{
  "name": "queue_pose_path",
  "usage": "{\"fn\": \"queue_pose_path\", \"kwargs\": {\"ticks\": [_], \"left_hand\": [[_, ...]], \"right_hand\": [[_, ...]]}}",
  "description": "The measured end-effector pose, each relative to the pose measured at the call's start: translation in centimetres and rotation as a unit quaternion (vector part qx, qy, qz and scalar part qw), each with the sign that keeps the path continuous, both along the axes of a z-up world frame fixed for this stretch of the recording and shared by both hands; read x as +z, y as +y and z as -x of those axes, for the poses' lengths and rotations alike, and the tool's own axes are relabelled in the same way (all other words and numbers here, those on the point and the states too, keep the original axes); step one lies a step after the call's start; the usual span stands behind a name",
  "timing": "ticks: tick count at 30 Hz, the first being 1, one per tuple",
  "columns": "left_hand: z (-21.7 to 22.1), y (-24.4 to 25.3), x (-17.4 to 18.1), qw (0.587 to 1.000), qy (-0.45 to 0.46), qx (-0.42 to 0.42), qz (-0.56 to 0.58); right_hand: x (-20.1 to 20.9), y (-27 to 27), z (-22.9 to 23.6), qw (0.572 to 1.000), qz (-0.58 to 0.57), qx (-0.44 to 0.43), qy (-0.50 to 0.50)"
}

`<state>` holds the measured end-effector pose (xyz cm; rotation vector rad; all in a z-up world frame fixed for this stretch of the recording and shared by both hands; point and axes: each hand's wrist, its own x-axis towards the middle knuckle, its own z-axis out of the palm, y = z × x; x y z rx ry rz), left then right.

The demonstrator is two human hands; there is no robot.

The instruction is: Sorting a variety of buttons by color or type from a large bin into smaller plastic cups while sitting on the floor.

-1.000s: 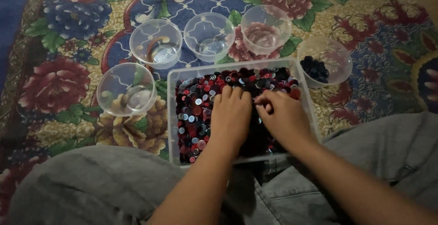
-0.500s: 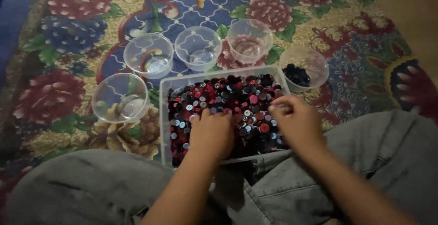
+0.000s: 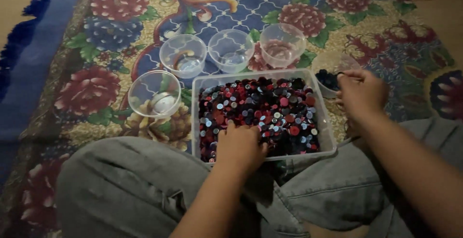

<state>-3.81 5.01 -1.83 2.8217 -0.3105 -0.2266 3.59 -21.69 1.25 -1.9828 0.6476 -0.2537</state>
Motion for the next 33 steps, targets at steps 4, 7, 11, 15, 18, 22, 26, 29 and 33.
{"fn": "queue_pose_path", "kwargs": {"ticks": [4, 7, 11, 15, 18, 22, 26, 29, 33], "left_hand": [[0.0, 0.0, 0.7, 0.998, 0.061, 0.017, 0.023], [-0.1, 0.0, 0.3, 0.997, 0.069, 0.023, 0.029], [-0.7, 0.4, 1.3, 0.996, 0.083, 0.02, 0.023], [-0.6, 0.4, 1.2, 1.0, 0.017, 0.024, -0.001], [-0.3, 0.6, 2.5, 0.998, -0.026, 0.063, -0.001], [-0.9, 0.3, 1.2, 0.996, -0.052, 0.067, 0.028], [-0.8, -0.4, 1.1, 0.997, -0.049, 0.029, 0.055], [-0.7, -0.7, 1.5, 0.996, -0.057, 0.029, 0.065], [-1.3, -0.7, 1.5, 0.995, -0.048, 0.037, 0.074]], "right_hand": [[-0.3, -0.3, -0.8, 1.0, -0.007, -0.017, -0.025], [-0.4, -0.1, -0.5, 0.996, 0.084, 0.012, -0.039], [-1.4, 3.0, 1.8, 0.974, 0.165, 0.106, -0.112], [-1.4, 4.9, 5.2, 0.959, 0.141, 0.246, 0.004], [-1.4, 5.9, 7.0, 0.946, 0.134, 0.28, 0.097], [-1.8, 6.2, 7.6, 0.924, 0.171, 0.335, 0.067], [-2.2, 6.6, 6.9, 0.91, 0.185, 0.34, 0.15], [-1.8, 6.8, 7.0, 0.913, 0.172, 0.323, 0.181], [-0.8, 7.3, 7.4, 0.914, 0.162, 0.321, 0.19]]}}
